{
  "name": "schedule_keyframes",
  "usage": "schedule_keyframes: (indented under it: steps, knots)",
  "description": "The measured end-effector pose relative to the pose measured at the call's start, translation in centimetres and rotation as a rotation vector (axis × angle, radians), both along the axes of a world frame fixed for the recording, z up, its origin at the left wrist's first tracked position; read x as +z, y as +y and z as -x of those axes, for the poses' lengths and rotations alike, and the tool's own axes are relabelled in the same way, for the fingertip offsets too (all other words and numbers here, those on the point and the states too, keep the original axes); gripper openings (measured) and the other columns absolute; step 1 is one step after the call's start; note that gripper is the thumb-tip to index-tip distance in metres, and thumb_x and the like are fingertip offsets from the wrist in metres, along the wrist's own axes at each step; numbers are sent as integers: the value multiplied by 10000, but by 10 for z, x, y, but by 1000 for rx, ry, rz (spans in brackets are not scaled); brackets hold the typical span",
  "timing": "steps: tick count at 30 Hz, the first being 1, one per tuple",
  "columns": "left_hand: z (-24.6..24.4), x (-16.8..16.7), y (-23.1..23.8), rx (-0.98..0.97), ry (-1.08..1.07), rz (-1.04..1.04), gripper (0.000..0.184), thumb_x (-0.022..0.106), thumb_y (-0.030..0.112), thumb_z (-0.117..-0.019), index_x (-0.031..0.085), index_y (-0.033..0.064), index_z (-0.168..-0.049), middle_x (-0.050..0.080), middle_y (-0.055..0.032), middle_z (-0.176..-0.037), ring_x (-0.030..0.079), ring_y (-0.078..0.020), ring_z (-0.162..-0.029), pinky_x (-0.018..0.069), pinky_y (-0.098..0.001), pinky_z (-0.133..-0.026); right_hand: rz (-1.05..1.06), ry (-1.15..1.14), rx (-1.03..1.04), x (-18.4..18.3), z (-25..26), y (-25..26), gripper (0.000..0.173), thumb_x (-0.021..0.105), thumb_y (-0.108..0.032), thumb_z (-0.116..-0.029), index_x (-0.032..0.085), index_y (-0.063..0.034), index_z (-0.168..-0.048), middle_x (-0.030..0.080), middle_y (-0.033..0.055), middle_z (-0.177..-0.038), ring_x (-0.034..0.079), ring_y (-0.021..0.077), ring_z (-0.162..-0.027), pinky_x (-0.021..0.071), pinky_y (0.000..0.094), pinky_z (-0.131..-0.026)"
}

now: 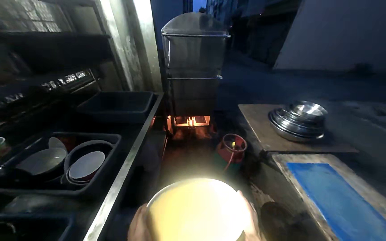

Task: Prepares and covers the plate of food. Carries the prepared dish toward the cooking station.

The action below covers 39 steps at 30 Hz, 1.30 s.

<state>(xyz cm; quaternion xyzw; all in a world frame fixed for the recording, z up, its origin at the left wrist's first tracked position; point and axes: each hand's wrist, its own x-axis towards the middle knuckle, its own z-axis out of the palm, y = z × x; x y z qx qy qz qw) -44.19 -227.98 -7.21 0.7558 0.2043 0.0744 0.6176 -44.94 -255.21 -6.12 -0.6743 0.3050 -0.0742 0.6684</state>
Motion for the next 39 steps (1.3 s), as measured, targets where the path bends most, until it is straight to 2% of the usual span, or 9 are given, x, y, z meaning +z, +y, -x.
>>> schedule_keyframes:
  steps: [6,14,18,22,24,26,30,34,39]
  knots:
    - [-96,2,-9,48,-11,-45,439,304,159,-1084,583,-135,-1255,624,-264,-1185,609,-233,-1069,483,-415,-984,-20,12,47,-1,-117,-10,451,383,-234,-1119,503,72,-1428,531,241,-1447,508,247,-1332,389,390,-1127]
    - [-218,-8,-28,196,38,-77,430,314,154,-1090,589,-127,-1264,629,-272,-1192,614,-269,-1083,485,-449,-989,-16,10,189,-11,-279,-26,445,412,-261,-1113,560,109,-1311,605,239,-1265,577,222,-1146,464,378,-1011]
    - [-276,-15,-40,276,34,-41,416,321,149,-1086,582,-129,-1253,627,-244,-1177,609,-215,-1055,488,-405,-978,0,-10,275,-6,-358,-34,421,407,-242,-1114,579,98,-1294,632,200,-1220,595,156,-1102,477,318,-984]
    - [-330,-16,-49,366,66,-36,410,331,152,-1087,592,-126,-1239,633,-240,-1160,609,-217,-1046,487,-408,-972,-4,-79,381,-40,-437,-45,452,404,-285,-1105,625,93,-1219,665,175,-1162,613,141,-1043,497,305,-947]
    - [-357,-17,-48,366,85,-79,423,327,152,-1088,588,-131,-1263,625,-275,-1213,606,-273,-1113,466,-445,-1016,17,-64,384,-38,-471,-40,448,407,-303,-1107,668,57,-1061,677,122,-1000,628,117,-920,523,303,-847]
    - [-384,-18,-45,365,98,-110,433,327,150,-1090,583,-140,-1285,607,-311,-1273,595,-328,-1183,440,-481,-1065,-5,-78,428,-43,-504,-37,460,402,-301,-1104,658,80,-1140,680,148,-1075,623,138,-979,512,321,-909]
    - [-435,-25,-36,460,86,-43,406,335,162,-1103,594,-113,-1253,630,-248,-1183,609,-237,-1072,480,-415,-988,22,-67,431,-32,-557,-14,425,398,-259,-1113,670,52,-1010,654,83,-890,620,80,-839,522,261,-785]
    - [-480,-33,-15,474,31,-50,430,325,168,-1099,583,-121,-1286,618,-267,-1252,600,-253,-1152,462,-420,-1041,3,-41,480,-32,-610,9,420,392,-263,-1118,650,67,-1151,668,134,-1036,629,112,-961,521,284,-875]
    - [-530,-34,14,520,38,-18,427,311,173,-1099,584,-85,-1302,624,-216,-1249,598,-195,-1130,475,-371,-1011,-7,-38,509,-47,-674,48,450,366,-291,-1120,696,12,-1078,716,87,-933,694,101,-882,584,296,-809]
